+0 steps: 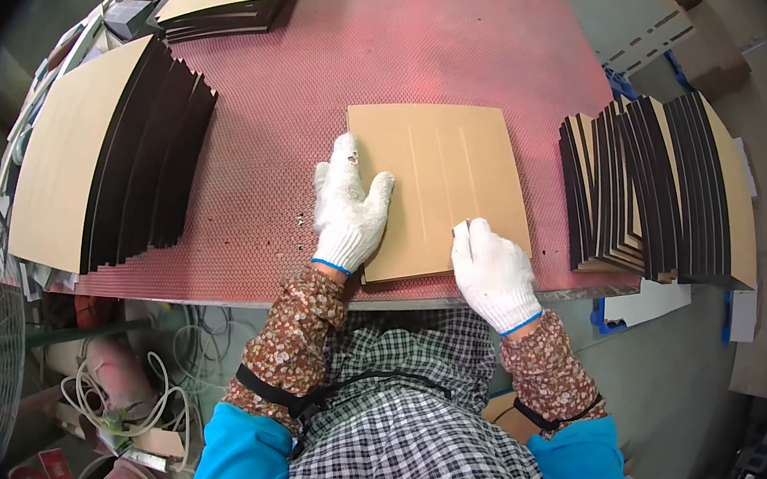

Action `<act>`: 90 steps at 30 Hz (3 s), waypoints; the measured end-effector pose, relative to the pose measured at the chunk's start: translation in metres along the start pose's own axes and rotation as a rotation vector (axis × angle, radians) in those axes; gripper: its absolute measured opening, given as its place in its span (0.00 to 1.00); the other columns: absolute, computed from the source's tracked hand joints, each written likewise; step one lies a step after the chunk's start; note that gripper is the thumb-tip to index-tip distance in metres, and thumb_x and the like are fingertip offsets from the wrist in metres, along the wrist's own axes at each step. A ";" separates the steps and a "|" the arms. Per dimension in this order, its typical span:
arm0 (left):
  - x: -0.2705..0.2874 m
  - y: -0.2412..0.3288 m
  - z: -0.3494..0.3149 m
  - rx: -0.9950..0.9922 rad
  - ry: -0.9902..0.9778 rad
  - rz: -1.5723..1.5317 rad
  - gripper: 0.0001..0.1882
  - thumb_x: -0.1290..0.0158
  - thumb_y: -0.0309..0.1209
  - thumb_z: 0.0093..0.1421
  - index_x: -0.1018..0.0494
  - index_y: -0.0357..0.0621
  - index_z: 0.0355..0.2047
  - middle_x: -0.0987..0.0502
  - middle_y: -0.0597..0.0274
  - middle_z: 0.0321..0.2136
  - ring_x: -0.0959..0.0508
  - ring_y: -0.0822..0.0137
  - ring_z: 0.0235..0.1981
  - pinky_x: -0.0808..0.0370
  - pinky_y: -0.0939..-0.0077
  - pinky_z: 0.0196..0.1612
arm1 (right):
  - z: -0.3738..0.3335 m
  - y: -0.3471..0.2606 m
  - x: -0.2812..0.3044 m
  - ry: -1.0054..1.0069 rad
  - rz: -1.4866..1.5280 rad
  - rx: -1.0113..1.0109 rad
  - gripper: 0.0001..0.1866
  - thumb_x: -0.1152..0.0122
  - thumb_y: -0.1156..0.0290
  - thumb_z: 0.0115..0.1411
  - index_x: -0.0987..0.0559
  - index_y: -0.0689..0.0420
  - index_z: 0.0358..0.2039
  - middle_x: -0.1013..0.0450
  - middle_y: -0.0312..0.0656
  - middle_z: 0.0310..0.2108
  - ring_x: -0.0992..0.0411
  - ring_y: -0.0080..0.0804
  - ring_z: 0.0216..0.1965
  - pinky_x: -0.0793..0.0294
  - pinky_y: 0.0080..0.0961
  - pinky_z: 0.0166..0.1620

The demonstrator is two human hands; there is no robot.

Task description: The recorder is assembling and stacking cardboard box components at a workbench in a factory setting.

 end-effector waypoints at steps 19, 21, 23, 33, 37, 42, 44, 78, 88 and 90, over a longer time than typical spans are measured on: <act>0.000 0.000 0.000 0.026 -0.046 0.004 0.39 0.40 0.36 0.62 0.40 0.34 0.69 0.32 0.42 0.65 0.32 0.38 0.63 0.40 0.52 0.70 | 0.130 0.024 0.000 0.163 0.132 0.030 0.16 0.52 0.59 0.71 0.25 0.60 0.39 0.22 0.60 0.35 0.23 0.63 0.39 0.23 0.55 0.44; 0.001 -0.001 -0.002 0.053 -0.053 -0.004 0.39 0.40 0.36 0.62 0.40 0.34 0.69 0.32 0.42 0.65 0.32 0.38 0.63 0.40 0.52 0.70 | 0.110 0.019 0.000 0.117 0.147 -0.002 0.17 0.52 0.59 0.71 0.25 0.60 0.39 0.22 0.61 0.36 0.23 0.63 0.39 0.24 0.56 0.44; 0.002 -0.002 -0.002 0.081 -0.061 -0.017 0.38 0.40 0.36 0.61 0.40 0.33 0.68 0.33 0.42 0.65 0.32 0.38 0.63 0.40 0.52 0.70 | 0.079 0.010 0.004 -0.005 0.165 -0.126 0.17 0.52 0.58 0.71 0.25 0.61 0.39 0.22 0.61 0.36 0.23 0.63 0.39 0.23 0.56 0.43; -0.003 -0.005 -0.002 0.058 -0.050 0.022 0.40 0.42 0.39 0.63 0.42 0.31 0.69 0.36 0.38 0.67 0.37 0.39 0.69 0.49 0.54 0.75 | -0.023 -0.016 0.004 -0.050 0.111 -0.047 0.11 0.50 0.65 0.71 0.25 0.60 0.41 0.26 0.54 0.33 0.22 0.55 0.31 0.21 0.49 0.35; -0.003 -0.001 -0.001 0.094 -0.107 -0.027 0.41 0.43 0.41 0.64 0.43 0.29 0.70 0.37 0.37 0.68 0.38 0.41 0.70 0.51 0.54 0.76 | -0.017 -0.032 -0.001 0.028 -0.066 0.137 0.08 0.49 0.68 0.71 0.25 0.58 0.40 0.29 0.48 0.33 0.22 0.48 0.28 0.21 0.44 0.30; -0.005 -0.004 -0.006 0.061 -0.060 0.026 0.41 0.42 0.40 0.64 0.43 0.28 0.70 0.36 0.36 0.68 0.37 0.42 0.70 0.51 0.54 0.76 | 0.011 -0.033 -0.006 0.026 -0.010 0.123 0.08 0.49 0.68 0.70 0.25 0.58 0.40 0.29 0.50 0.33 0.23 0.50 0.27 0.21 0.45 0.30; -0.005 -0.004 -0.007 0.043 -0.039 0.031 0.41 0.42 0.40 0.64 0.43 0.28 0.70 0.36 0.36 0.67 0.37 0.42 0.70 0.51 0.54 0.76 | 0.035 -0.027 -0.017 0.031 -0.006 0.080 0.08 0.49 0.67 0.70 0.25 0.58 0.40 0.28 0.50 0.34 0.23 0.51 0.28 0.21 0.45 0.31; 0.006 0.002 -0.002 -0.040 0.035 0.093 0.38 0.39 0.40 0.61 0.37 0.32 0.66 0.28 0.40 0.60 0.30 0.40 0.60 0.36 0.52 0.67 | -0.028 -0.007 0.018 0.174 -0.139 0.097 0.08 0.49 0.68 0.70 0.24 0.57 0.41 0.28 0.44 0.34 0.24 0.46 0.36 0.21 0.42 0.35; 0.031 0.020 -0.058 0.205 -0.241 0.163 0.25 0.48 0.41 0.69 0.29 0.36 0.58 0.21 0.38 0.46 0.21 0.41 0.49 0.24 0.53 0.52 | -0.037 0.072 0.011 0.298 0.251 -0.435 0.19 0.47 0.57 0.69 0.21 0.62 0.37 0.24 0.57 0.39 0.25 0.60 0.44 0.26 0.53 0.48; 0.035 0.009 -0.064 0.221 -0.204 0.088 0.25 0.50 0.39 0.70 0.29 0.32 0.60 0.21 0.36 0.51 0.21 0.42 0.53 0.25 0.57 0.57 | -0.044 0.069 0.008 0.292 0.385 -0.447 0.19 0.47 0.58 0.69 0.21 0.63 0.37 0.24 0.58 0.39 0.25 0.61 0.43 0.26 0.54 0.48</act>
Point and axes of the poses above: each hand's wrist, its own z-axis towards the middle knuckle, its own x-axis out of the back of the hand, y = z × x, the point moved 5 cm from there along z, towards the middle knuckle
